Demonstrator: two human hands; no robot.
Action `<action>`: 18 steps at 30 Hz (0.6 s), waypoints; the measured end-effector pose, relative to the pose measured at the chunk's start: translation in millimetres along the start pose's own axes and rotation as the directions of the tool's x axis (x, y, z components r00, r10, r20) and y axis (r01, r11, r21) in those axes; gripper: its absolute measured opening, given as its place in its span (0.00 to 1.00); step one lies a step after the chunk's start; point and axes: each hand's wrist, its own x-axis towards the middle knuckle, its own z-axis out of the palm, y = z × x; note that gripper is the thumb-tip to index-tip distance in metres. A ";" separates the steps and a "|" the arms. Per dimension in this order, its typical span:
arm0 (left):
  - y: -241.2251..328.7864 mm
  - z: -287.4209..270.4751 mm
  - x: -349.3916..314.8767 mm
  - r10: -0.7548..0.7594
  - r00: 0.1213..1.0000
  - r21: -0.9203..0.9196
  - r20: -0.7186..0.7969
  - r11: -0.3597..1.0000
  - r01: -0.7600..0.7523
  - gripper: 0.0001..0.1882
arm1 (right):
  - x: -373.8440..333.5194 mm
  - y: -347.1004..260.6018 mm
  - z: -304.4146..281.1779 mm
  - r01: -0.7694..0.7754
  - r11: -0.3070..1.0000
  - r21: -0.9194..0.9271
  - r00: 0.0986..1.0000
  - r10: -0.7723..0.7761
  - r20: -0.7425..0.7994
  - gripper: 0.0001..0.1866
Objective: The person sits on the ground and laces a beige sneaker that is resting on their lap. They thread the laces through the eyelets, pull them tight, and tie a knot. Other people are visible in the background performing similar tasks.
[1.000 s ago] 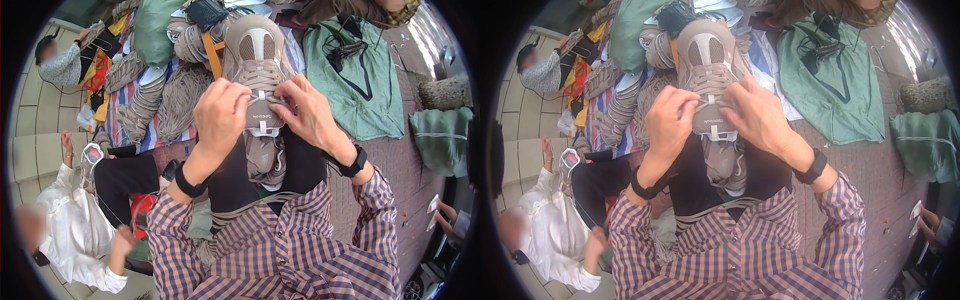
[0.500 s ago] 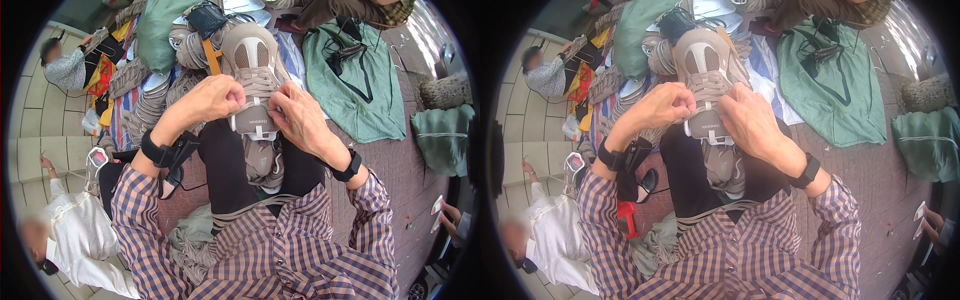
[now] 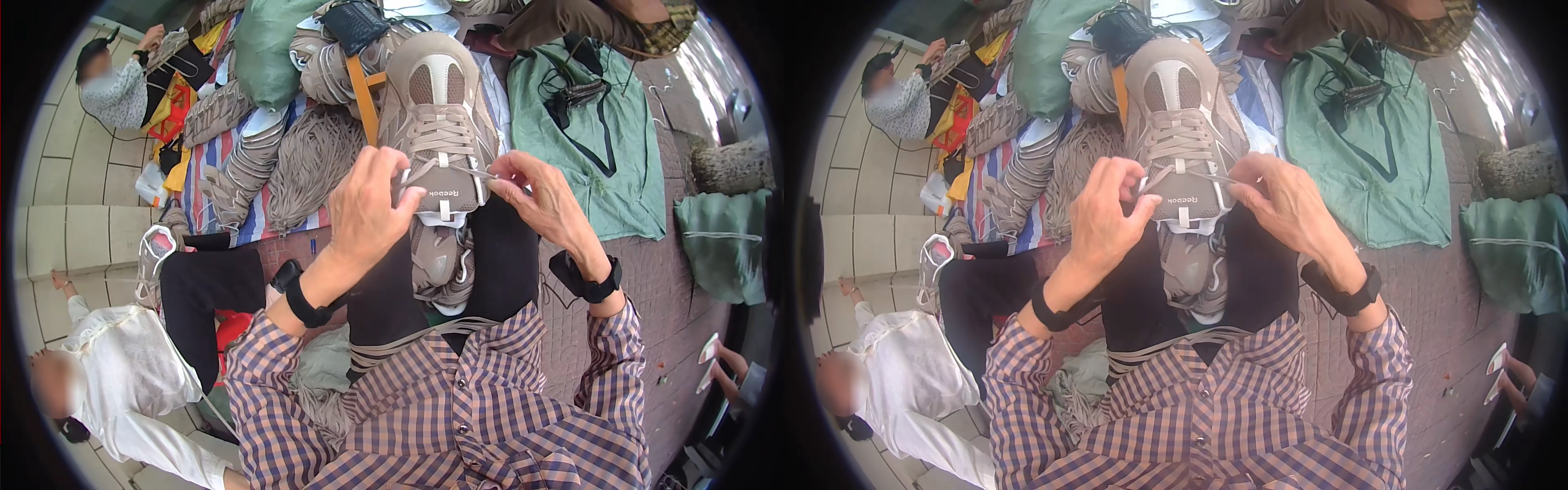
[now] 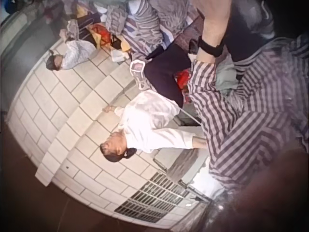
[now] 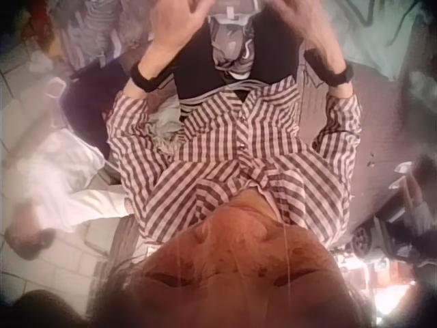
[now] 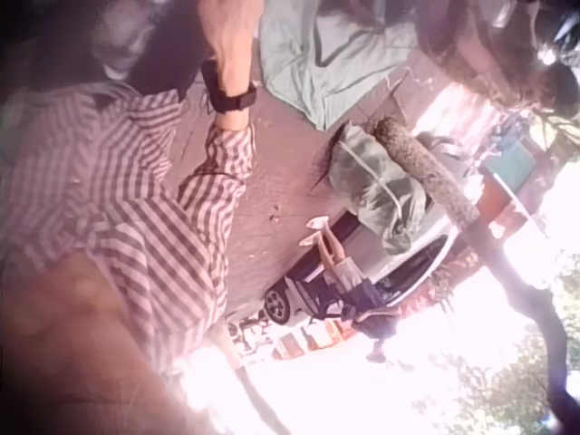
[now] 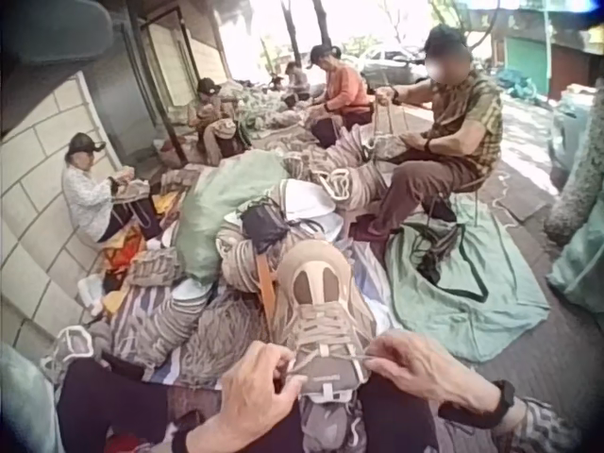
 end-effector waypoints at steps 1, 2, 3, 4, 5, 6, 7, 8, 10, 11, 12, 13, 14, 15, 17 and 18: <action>-3.4 -0.2 -2.0 0.110 0.994 0.016 -0.030 0.994 -0.109 0.06 | 1.8 -6.6 3.7 0.014 1.000 -0.027 0.997 -0.016 -0.073 0.06; -4.8 -1.0 -3.9 0.218 0.974 0.036 -0.057 0.976 -0.216 0.05 | 4.6 -12.7 7.8 0.026 0.998 -0.054 0.989 -0.033 -0.145 0.06; -0.9 -3.1 -11.9 0.283 0.959 0.045 -0.018 0.958 -0.282 0.05 | 8.2 -16.4 12.7 0.074 0.994 -0.076 0.982 -0.086 -0.171 0.05; 0.5 -1.4 -18.0 0.283 0.959 0.004 0.009 0.959 -0.283 0.05 | 12.7 -19.2 18.6 0.123 0.988 -0.096 0.971 -0.140 -0.194 0.05; -0.6 2.2 -24.1 0.285 0.958 -0.038 0.036 0.958 -0.284 0.05 | 17.7 -23.0 24.0 0.170 0.978 -0.118 0.957 -0.192 -0.216 0.04; -1.6 3.6 -27.0 0.288 0.956 -0.080 0.063 0.956 -0.283 0.05 | 23.2 -28.2 28.8 0.224 0.962 -0.153 0.943 -0.254 -0.217 0.04; -3.1 4.5 -21.4 0.267 0.962 0.025 -0.049 0.964 -0.266 0.05 | 28.8 -32.3 33.6 0.270 0.944 -0.192 0.926 -0.309 -0.218 0.03; -6.1 4.1 -15.5 0.211 0.974 0.063 -0.079 0.976 -0.206 0.06 | 34.0 -38.1 40.0 0.320 0.921 -0.224 0.905 -0.367 -0.215 0.03; -12.7 5.0 -2.0 0.100 0.983 0.130 -0.151 0.988 -0.081 0.07 | 41.9 -48.6 47.4 0.299 0.889 -0.348 0.923 -0.362 -0.133 0.04; -14.5 8.0 0.2 0.016 0.995 0.156 -0.103 0.988 0.001 0.11 | 43.8 -49.6 50.8 0.287 0.869 -0.403 0.934 -0.348 -0.084 0.04; -14.5 8.7 1.8 -0.023 0.996 0.171 -0.084 0.985 0.038 0.12 | 45.3 -51.3 53.3 0.277 0.845 -0.457 0.944 -0.329 -0.037 0.05; -15.1 10.3 1.9 -0.065 0.996 0.185 -0.059 0.980 0.075 0.13 | 45.5 -52.8 55.9 0.259 0.838 -0.480 0.951 -0.308 -0.024 0.07; -16.1 11.5 2.3 -0.107 0.994 0.200 -0.034 0.974 0.111 0.14 | 47.0 -53.9 56.2 0.252 0.831 -0.495 0.960 -0.281 0.017 0.07; -18.6 11.7 4.3 -0.117 0.993 0.176 -0.019 0.977 0.118 0.14 | 50.6 -55.1 54.5 0.245 0.824 -0.512 0.966 -0.252 0.056 0.07; -23.0 8.6 7.2 -0.133 0.991 0.132 0.011 0.983 0.131 0.14 | 61.1 -57.0 44.9 0.171 0.923 -0.346 0.977 -0.113 0.183 0.10; -23.3 7.7 5.8 -0.161 0.987 0.092 0.026 0.983 0.158 0.15 | 69.2 -54.8 33.2 0.072 0.985 -0.159 0.958 -0.024 0.285 0.12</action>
